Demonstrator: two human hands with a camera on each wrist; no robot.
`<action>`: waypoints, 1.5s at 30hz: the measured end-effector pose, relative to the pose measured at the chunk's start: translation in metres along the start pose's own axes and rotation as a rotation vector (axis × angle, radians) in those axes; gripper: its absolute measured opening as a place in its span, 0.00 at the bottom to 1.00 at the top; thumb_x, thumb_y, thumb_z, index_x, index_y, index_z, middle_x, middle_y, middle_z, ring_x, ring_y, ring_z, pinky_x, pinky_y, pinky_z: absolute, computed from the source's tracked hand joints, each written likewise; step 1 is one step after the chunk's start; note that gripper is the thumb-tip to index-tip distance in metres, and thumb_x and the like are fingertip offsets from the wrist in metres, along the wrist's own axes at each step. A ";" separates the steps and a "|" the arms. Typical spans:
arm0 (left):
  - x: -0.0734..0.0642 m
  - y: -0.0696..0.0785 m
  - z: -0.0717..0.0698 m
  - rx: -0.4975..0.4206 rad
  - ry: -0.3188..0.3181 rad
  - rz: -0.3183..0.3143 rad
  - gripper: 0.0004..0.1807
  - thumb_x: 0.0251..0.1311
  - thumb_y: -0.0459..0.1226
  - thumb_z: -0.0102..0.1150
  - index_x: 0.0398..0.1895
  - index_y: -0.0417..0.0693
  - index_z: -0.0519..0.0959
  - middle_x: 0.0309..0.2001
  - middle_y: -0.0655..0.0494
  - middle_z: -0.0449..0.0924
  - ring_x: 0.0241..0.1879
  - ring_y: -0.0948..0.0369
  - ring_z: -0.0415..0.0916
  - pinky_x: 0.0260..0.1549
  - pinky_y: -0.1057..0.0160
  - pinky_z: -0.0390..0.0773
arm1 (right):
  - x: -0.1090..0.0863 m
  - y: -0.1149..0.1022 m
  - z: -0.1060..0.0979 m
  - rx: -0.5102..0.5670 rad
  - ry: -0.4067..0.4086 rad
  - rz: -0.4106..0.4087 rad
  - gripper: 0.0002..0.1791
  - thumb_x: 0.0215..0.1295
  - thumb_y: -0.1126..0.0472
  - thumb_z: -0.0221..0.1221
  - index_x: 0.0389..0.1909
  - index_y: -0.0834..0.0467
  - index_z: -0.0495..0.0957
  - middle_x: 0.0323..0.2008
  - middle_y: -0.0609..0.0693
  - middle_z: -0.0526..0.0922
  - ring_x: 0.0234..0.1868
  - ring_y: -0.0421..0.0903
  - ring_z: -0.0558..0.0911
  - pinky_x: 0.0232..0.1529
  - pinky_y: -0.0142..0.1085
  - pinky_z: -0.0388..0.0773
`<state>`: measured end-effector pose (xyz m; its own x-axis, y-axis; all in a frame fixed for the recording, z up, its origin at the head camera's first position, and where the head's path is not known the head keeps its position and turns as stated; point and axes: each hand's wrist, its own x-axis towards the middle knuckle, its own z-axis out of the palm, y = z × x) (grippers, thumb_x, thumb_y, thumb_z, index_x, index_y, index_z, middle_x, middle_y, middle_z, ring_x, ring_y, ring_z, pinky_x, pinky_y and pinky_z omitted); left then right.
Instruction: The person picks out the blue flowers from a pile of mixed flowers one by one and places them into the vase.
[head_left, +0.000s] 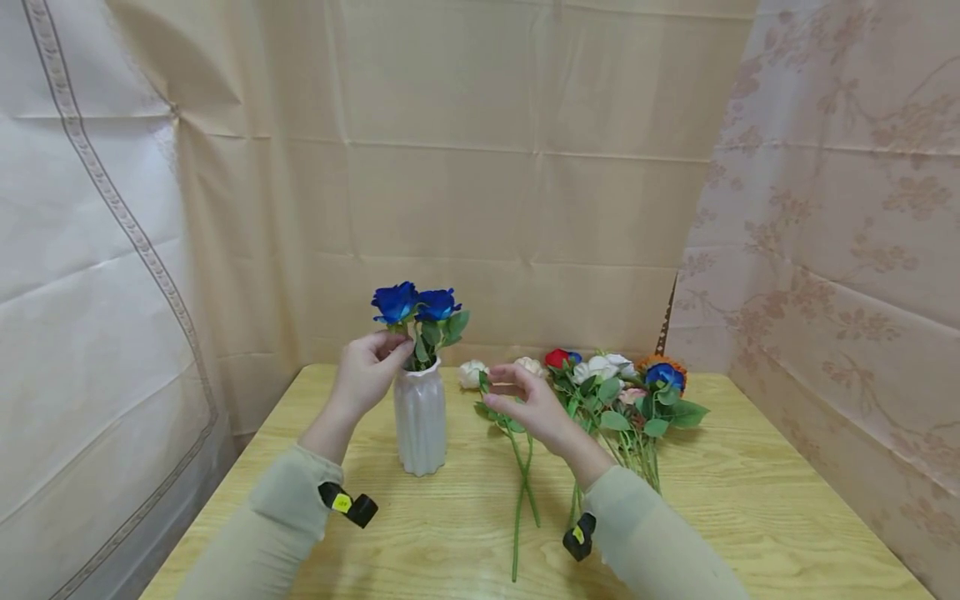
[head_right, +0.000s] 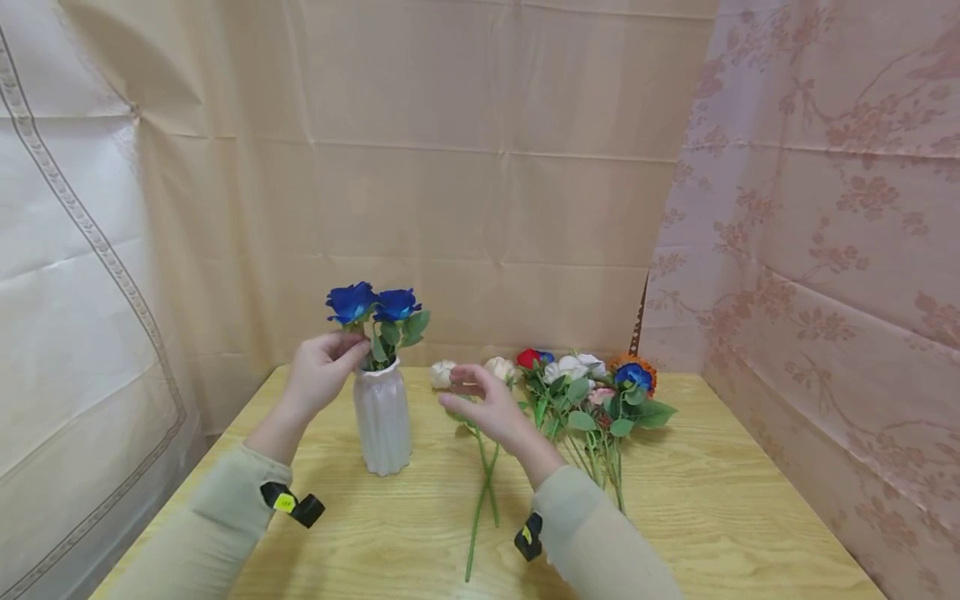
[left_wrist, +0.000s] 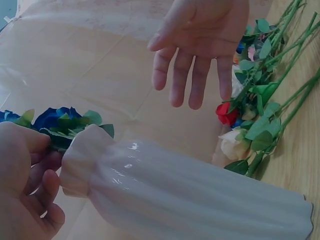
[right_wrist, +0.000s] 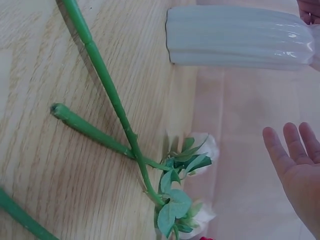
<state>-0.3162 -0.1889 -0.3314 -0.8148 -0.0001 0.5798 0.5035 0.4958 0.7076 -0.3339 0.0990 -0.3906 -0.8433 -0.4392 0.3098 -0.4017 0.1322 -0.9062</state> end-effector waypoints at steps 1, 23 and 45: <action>-0.001 -0.001 0.000 0.010 -0.003 -0.005 0.11 0.69 0.39 0.64 0.41 0.39 0.87 0.26 0.52 0.81 0.27 0.57 0.74 0.25 0.66 0.75 | 0.000 0.000 0.000 0.000 -0.005 0.003 0.28 0.72 0.62 0.63 0.69 0.62 0.68 0.66 0.60 0.73 0.67 0.64 0.71 0.60 0.49 0.76; -0.004 -0.004 -0.009 0.207 -0.040 0.048 0.10 0.69 0.40 0.63 0.39 0.42 0.86 0.31 0.53 0.83 0.26 0.57 0.75 0.22 0.61 0.76 | -0.014 -0.031 0.003 -0.013 -0.024 0.032 0.27 0.72 0.62 0.63 0.68 0.64 0.70 0.65 0.60 0.73 0.65 0.59 0.73 0.61 0.49 0.76; -0.021 -0.032 -0.031 0.136 -0.123 -0.099 0.19 0.71 0.51 0.61 0.42 0.43 0.85 0.38 0.51 0.85 0.35 0.53 0.77 0.30 0.58 0.78 | -0.008 -0.014 -0.015 -0.057 0.002 -0.011 0.24 0.71 0.55 0.64 0.64 0.57 0.73 0.63 0.56 0.76 0.66 0.60 0.73 0.60 0.51 0.76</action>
<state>-0.3058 -0.2312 -0.3536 -0.8918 0.0473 0.4500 0.3822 0.6110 0.6932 -0.3266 0.1138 -0.3759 -0.8392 -0.4391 0.3207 -0.4309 0.1774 -0.8848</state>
